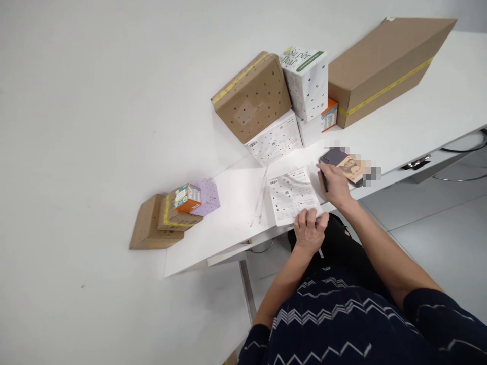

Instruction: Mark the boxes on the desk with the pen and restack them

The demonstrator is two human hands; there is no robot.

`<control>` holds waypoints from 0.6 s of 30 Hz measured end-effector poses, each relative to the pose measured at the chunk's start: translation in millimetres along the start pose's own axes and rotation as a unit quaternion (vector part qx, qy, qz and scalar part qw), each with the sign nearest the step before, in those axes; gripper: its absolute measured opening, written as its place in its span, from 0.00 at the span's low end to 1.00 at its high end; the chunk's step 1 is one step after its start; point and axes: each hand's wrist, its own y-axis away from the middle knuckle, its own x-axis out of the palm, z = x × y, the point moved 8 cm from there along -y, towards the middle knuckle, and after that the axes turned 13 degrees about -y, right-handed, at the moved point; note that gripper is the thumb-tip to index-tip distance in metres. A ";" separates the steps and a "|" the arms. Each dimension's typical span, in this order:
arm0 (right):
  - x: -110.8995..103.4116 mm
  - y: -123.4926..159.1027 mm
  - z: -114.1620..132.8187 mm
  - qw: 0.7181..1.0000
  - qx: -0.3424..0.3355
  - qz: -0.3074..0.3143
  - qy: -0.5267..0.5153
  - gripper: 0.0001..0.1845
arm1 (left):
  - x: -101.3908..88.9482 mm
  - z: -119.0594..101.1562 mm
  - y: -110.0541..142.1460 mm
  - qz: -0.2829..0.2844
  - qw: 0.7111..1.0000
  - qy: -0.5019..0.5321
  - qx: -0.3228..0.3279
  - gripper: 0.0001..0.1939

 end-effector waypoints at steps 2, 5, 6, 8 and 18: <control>13.8 4.6 -5.3 0.985 -0.026 0.110 0.130 0.21 | 1.1 0.0 1.1 0.001 1.000 0.004 -0.001 0.20; 26.1 10.7 -8.3 0.957 -0.042 0.182 0.220 0.26 | 2.4 -0.5 1.8 0.003 1.000 0.002 0.002 0.20; 28.9 11.6 -7.4 0.953 -0.047 0.191 0.228 0.26 | 2.5 -0.5 1.7 0.003 1.000 -0.001 0.002 0.20; 31.9 12.0 -5.6 0.952 -0.052 0.201 0.228 0.28 | 2.4 -0.3 1.3 0.003 1.000 -0.008 0.000 0.20; -44.3 -10.2 -46.7 0.961 0.123 0.026 0.246 0.33 | 3.8 -0.6 1.7 0.010 1.000 -0.012 0.004 0.21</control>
